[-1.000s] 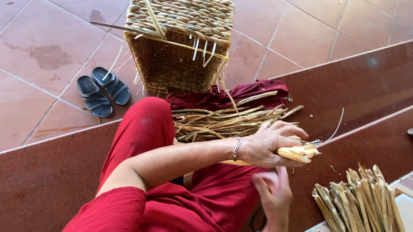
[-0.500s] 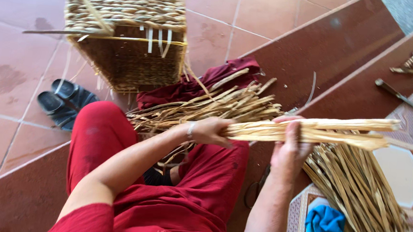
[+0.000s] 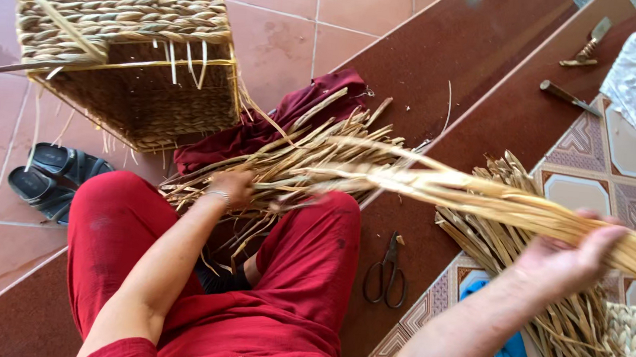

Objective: The person sits on the floor and uses scissors to trim and split dried wicker strips. They repeatedly pick up strips, cut them, and place them into a pile, occasionally adjusting the pile or the basket nearby.

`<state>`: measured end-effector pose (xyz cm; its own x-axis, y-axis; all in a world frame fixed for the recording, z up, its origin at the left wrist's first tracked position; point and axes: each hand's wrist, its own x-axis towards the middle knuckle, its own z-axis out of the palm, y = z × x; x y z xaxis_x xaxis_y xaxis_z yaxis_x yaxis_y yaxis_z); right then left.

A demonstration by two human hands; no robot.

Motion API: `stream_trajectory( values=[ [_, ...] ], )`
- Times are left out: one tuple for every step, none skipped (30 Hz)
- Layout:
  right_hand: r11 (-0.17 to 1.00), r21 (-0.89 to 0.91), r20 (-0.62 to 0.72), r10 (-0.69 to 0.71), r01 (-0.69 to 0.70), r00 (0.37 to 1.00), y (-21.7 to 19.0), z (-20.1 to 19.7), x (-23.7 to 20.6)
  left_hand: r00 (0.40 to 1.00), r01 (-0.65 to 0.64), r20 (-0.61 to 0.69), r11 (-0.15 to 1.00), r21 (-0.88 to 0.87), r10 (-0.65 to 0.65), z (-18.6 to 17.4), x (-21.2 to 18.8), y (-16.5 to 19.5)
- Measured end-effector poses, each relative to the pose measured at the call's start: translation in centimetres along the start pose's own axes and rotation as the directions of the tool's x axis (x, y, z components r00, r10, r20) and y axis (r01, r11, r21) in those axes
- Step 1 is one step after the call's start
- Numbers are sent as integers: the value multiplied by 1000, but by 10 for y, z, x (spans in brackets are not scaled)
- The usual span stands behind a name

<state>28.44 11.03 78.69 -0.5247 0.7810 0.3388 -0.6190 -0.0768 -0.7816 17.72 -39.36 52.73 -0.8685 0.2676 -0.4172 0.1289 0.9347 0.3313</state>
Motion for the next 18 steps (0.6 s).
stream_trajectory(
  values=[
    [998,59,36,-21,19,999,-9,-8,8,995,80,62,995,55,-84,1,-4,-4],
    [998,42,52,-43,41,998,-15,-16,14,990,100,94,992,72,-106,3,-6,-5],
    [998,28,70,-65,64,995,-20,-23,20,984,120,123,989,89,-131,3,-8,-6],
    [996,18,89,-90,88,992,-22,-29,24,977,140,147,984,108,-155,3,-9,-5],
    [995,22,101,-95,94,990,-22,-35,25,987,100,121,992,76,-109,5,-8,-1],
    [995,27,111,-101,98,989,-20,-40,25,994,61,91,997,47,-65,7,-8,3],
    [995,42,105,-98,94,990,-17,-44,26,998,21,62,1000,21,-22,8,-8,6],
    [994,57,100,-96,90,990,-15,-49,26,995,46,92,999,5,-47,8,-8,8],
    [993,81,80,-87,80,993,-12,-54,27,990,72,122,997,-10,-70,8,-9,9],
    [992,107,60,-80,73,995,-10,-58,28,984,95,151,995,-24,-91,7,-10,9],
    [991,113,51,-78,72,996,-10,-64,29,977,138,166,990,-8,-135,6,-11,8],
    [990,121,42,-79,73,996,-10,-71,30,968,178,178,984,10,-177,5,-13,5],
    [989,128,31,-79,74,996,-10,-78,32,957,218,189,976,29,-219,3,-15,2],
    [988,130,30,-82,78,996,-12,-85,34,951,246,188,969,32,-248,2,-17,0],
    [988,131,29,-85,81,996,-14,-93,36,943,273,187,961,36,-275,1,-19,-2],
    [987,133,28,-90,86,996,-17,-101,38,935,299,186,953,40,-302,1,-19,-2],
    [986,144,21,-89,85,996,-19,-107,39,935,294,194,955,40,-296,2,-20,-1],
    [984,153,14,-89,86,996,-22,-113,40,936,287,203,957,40,-289,3,-20,1]
  ],
)
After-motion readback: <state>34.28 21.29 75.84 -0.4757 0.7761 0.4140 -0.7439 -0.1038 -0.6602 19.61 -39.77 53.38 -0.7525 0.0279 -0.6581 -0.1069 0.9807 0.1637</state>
